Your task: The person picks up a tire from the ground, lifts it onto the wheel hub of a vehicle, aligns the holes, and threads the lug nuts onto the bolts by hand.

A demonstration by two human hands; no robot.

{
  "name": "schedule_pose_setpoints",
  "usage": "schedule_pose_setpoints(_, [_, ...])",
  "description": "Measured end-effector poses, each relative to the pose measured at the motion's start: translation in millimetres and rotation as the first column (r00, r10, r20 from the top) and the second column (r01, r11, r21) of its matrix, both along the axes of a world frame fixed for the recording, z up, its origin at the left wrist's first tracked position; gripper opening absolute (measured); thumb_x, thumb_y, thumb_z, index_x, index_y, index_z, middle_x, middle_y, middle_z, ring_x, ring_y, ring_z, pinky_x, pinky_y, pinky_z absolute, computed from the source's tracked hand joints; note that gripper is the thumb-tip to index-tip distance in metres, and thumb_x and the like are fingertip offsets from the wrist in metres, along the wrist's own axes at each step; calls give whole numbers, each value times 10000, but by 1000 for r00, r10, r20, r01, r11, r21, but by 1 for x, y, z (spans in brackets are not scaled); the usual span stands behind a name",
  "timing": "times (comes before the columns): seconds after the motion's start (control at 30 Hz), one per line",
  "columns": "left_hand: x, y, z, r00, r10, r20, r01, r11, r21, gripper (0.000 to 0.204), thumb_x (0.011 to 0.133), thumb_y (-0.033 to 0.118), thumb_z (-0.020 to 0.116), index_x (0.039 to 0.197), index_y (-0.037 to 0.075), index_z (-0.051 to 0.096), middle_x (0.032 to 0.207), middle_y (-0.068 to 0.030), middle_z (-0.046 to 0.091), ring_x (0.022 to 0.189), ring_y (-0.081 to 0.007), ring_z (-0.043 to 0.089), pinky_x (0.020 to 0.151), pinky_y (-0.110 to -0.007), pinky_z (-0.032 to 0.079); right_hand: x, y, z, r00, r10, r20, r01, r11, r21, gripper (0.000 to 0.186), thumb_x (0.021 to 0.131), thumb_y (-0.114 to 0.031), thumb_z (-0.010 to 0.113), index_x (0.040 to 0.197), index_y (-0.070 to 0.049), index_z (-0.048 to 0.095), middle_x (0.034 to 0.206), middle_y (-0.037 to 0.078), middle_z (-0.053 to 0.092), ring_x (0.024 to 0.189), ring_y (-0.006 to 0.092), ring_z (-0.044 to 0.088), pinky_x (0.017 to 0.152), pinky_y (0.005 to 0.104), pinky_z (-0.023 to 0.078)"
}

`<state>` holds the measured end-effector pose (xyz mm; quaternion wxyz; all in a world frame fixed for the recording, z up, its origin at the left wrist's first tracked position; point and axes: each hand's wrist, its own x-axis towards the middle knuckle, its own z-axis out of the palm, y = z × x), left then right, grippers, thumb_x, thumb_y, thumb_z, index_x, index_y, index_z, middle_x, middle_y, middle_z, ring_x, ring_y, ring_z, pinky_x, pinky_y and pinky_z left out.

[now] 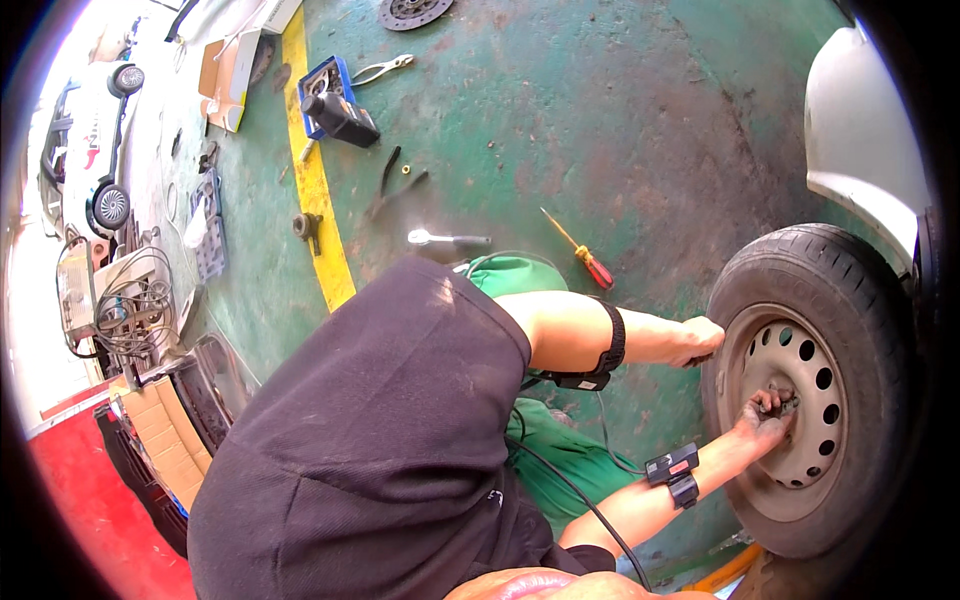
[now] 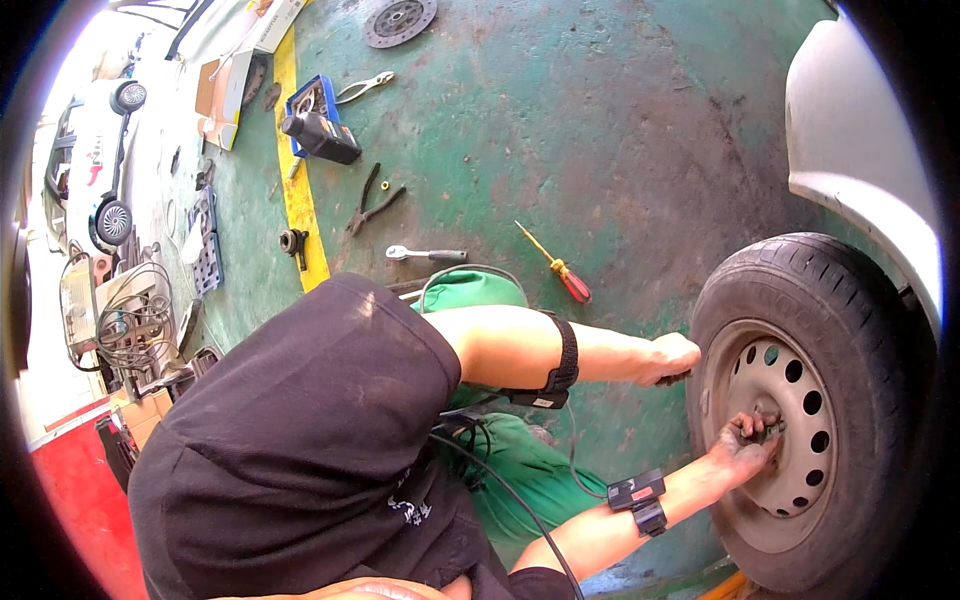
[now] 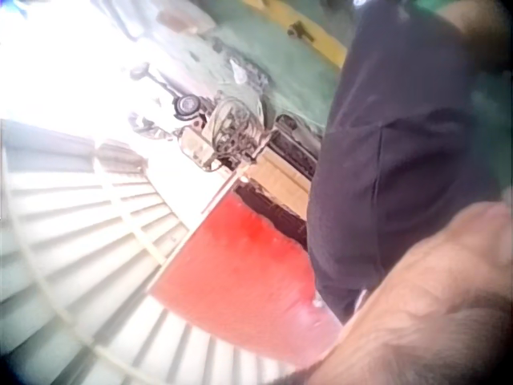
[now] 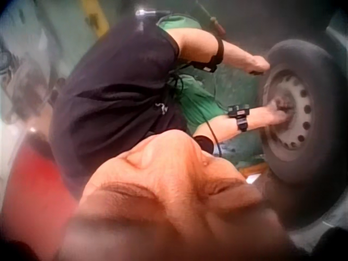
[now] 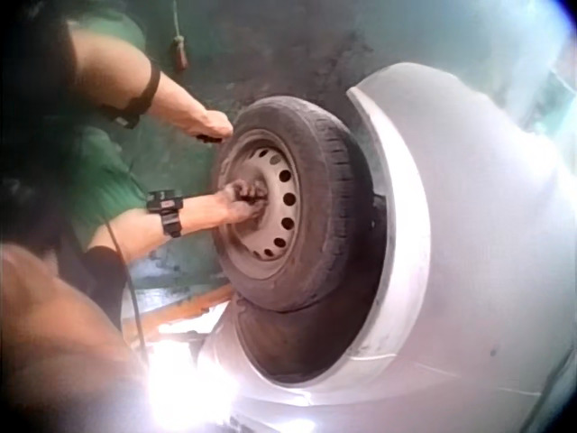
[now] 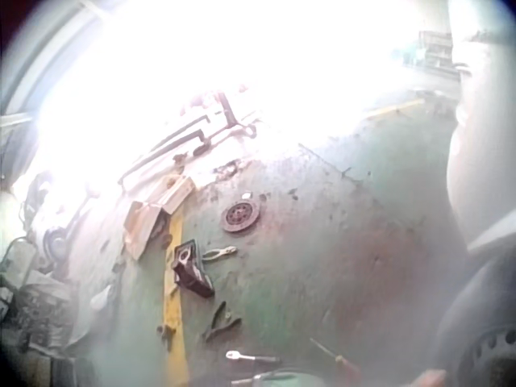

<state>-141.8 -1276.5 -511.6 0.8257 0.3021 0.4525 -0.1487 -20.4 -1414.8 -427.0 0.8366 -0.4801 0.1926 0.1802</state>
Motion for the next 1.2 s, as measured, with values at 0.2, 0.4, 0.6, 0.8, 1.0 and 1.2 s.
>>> schedule_pose_setpoints(0.2, [3, -2, -6, 1000, -20, -8, 20, 999, 48, 271, 874, 144, 473, 656, 61, 610, 625, -102, 597, 528, -215, 542, 468, -401, 384, 28, -27, -20, 994, 26, -104, 9, 948, 317, 171, 999, -179, 490, 976, -10, 496, 786, 42, 462, 619, 139, 416, 505, 253, 367])
schedule_pose_setpoints(0.4, [3, 0, -3, 1000, -22, -3, 22, 999, 23, 261, 868, 136, 483, 653, 62, 611, 621, -97, 592, 523, -212, 539, 463, -392, 381, 36, -42, -34, 995, 77, -66, -54, 950, 307, 190, 1007, -195, 484, 988, -6, 489, 811, 49, 488, 592, 141, 400, 497, 248, 367])
schedule_pose_setpoints(0.6, [0, 0, 0, 999, 7, 35, -7, 1000, 4, 201, 832, 143, 481, 673, 68, 580, 587, -67, 538, 482, -201, 475, 433, -373, 326, 9, -5, -2, 1000, -2, -5, 2, 999, 42, 196, 995, -206, 483, 982, -11, 501, 865, 57, 531, 611, 142, 413, 487, 244, 348])
schedule_pose_setpoints(0.8, [1, 2, 0, 999, -8, 35, 7, 999, 50, 246, 845, 119, 495, 630, 67, 602, 587, -99, 574, 481, -214, 509, 433, -392, 351, 9, -5, -8, 998, 49, 48, -49, 999, 8, 199, 981, -218, 471, 985, -24, 510, 841, 45, 517, 621, 132, 426, 488, 240, 329])
schedule_pose_setpoints(1.0, [3, 0, 0, 1000, 7, 30, -8, 999, 31, 249, 849, 122, 489, 628, 59, 586, 596, -108, 574, 487, -221, 512, 437, -397, 353, 1, 2, -3, 990, 135, 28, -133, 989, -64, 295, 1006, -314, 396, 970, -43, 506, 815, 29, 505, 612, 120, 420, 486, 238, 325])
schedule_pose_setpoints(1.2, [-4, 2, 0, 999, 13, 34, -14, 999, 32, 258, 853, 124, 475, 626, 59, 578, 600, -106, 574, 496, -221, 514, 443, -399, 357, 3, -5, -10, 990, 137, -24, -138, 989, -54, 300, 1008, -342, 405, 947, -61, 489, 810, 28, 474, 597, 125, 409, 477, 239, 329])
